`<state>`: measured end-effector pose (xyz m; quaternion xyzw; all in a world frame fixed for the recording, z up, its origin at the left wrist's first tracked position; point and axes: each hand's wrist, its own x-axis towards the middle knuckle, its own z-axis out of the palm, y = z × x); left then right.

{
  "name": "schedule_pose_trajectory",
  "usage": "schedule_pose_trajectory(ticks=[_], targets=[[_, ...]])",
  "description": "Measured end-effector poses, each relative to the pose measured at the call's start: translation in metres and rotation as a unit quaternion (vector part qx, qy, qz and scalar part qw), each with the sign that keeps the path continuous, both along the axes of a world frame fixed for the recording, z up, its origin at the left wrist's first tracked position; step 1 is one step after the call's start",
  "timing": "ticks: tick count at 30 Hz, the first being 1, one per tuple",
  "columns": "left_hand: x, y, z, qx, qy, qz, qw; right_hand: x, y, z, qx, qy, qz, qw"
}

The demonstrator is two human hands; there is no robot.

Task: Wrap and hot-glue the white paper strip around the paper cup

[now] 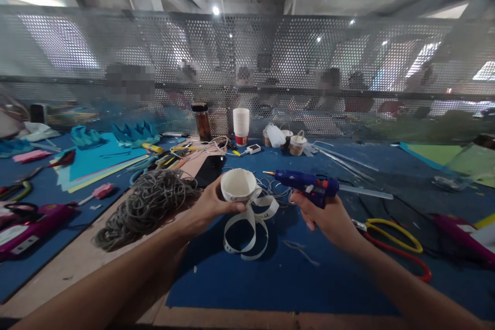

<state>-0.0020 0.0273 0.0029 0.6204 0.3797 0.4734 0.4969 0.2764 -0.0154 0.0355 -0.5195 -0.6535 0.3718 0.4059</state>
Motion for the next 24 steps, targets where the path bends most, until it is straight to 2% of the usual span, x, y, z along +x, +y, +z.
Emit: schedule_pose_trajectory(ticks=[4, 12, 18, 24], targets=[[0.002, -0.002, 0.003, -0.044, -0.056, -0.057, 0.996, 0.001, 0.0, -0.002, 0.004, 0.002, 0.007, 1.0], [0.004, -0.01, 0.018, -0.087, -0.082, -0.18, 0.976, 0.001, -0.001, -0.003, -0.004, -0.015, 0.003, 1.0], [0.003, -0.012, 0.02, -0.116, -0.11, -0.213, 0.964, 0.001, -0.001, -0.002, -0.003, -0.025, 0.005, 1.0], [0.001, -0.01, 0.016, -0.093, -0.084, -0.211, 0.969, 0.001, -0.002, -0.002, -0.009, -0.027, -0.007, 1.0]])
